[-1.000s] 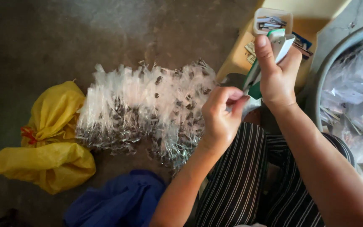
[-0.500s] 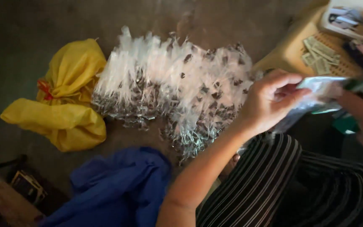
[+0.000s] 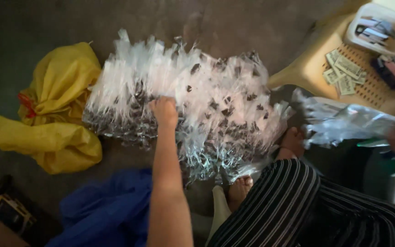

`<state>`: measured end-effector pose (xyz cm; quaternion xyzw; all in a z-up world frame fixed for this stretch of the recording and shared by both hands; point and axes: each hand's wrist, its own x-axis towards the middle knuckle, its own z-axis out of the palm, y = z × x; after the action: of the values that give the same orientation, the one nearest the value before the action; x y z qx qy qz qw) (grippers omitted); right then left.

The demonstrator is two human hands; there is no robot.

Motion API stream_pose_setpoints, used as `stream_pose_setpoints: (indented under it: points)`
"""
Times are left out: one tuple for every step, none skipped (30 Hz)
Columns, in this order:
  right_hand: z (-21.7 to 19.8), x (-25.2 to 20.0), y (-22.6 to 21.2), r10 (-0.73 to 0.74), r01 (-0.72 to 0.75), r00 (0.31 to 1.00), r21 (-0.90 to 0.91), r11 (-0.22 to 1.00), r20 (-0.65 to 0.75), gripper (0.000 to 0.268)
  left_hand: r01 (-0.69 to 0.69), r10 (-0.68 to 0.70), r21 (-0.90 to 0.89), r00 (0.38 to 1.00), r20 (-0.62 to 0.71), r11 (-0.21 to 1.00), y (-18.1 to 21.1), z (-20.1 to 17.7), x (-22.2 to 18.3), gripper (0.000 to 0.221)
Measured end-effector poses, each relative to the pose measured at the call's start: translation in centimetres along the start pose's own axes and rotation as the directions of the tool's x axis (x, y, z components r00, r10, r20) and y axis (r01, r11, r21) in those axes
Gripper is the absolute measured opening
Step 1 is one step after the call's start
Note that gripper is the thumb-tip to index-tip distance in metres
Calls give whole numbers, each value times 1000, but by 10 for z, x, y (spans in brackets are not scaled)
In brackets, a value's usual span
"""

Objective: The person is stapling paper labels to the top of small plastic bags containing small items.

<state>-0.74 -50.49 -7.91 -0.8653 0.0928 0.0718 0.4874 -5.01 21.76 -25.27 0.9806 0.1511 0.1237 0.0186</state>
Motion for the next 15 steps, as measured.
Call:
stream_pose_setpoints:
  points:
    - [32,-26,-67,13,-13,1000,-17,1000,-14,30,-13,16,-124,999,29,992,7,-15,-1,23]
    - [46,-65,-137,25,-26,999,-34,999,-28,30,-21,36,-247,998,57,969,13,-31,-3,14]
    - [52,-69,-149,20,-21,999,-30,999,-30,30,-23,36,-246,998,50,969,20,-48,1,14]
    - [57,-74,-161,-48,48,998,-7,999,-34,30,-34,53,-375,998,40,926,26,-66,4,16]
    - [64,-79,-174,-118,119,992,19,993,-41,31,-49,70,-496,997,24,867,31,-84,9,19]
    - [69,-79,-178,-126,127,991,26,992,-45,31,-55,71,-492,997,14,869,40,-100,18,19]
    - [72,-82,-181,-200,203,979,66,977,-43,32,-98,131,-533,991,25,840,50,-115,22,21]
    - [75,-86,-184,-273,276,961,105,955,-45,33,-137,191,-574,981,33,807,60,-131,25,23]
    - [82,-96,-200,-275,280,960,107,954,-56,33,-149,199,-574,980,25,805,78,-171,33,23]
    - [89,-105,-217,-302,308,951,147,940,-63,33,-203,248,-601,969,-8,773,97,-212,41,31]
    - [94,-113,-233,-333,342,940,186,921,-77,34,-263,298,-624,953,-50,736,118,-253,49,41]
    - [101,-122,-249,-340,352,936,188,917,-94,34,-281,309,-622,949,-65,731,131,-276,55,41]
    - [107,-133,-264,-391,401,915,121,908,-100,32,-331,338,-641,934,-118,693,145,-299,60,43]
    - [114,-142,-280,-441,447,892,53,893,-103,30,-381,364,-656,916,-170,652,159,-322,64,45]
    - [122,-150,-288,-439,448,890,51,893,-123,30,-398,379,-656,908,-179,642,170,-342,64,45]
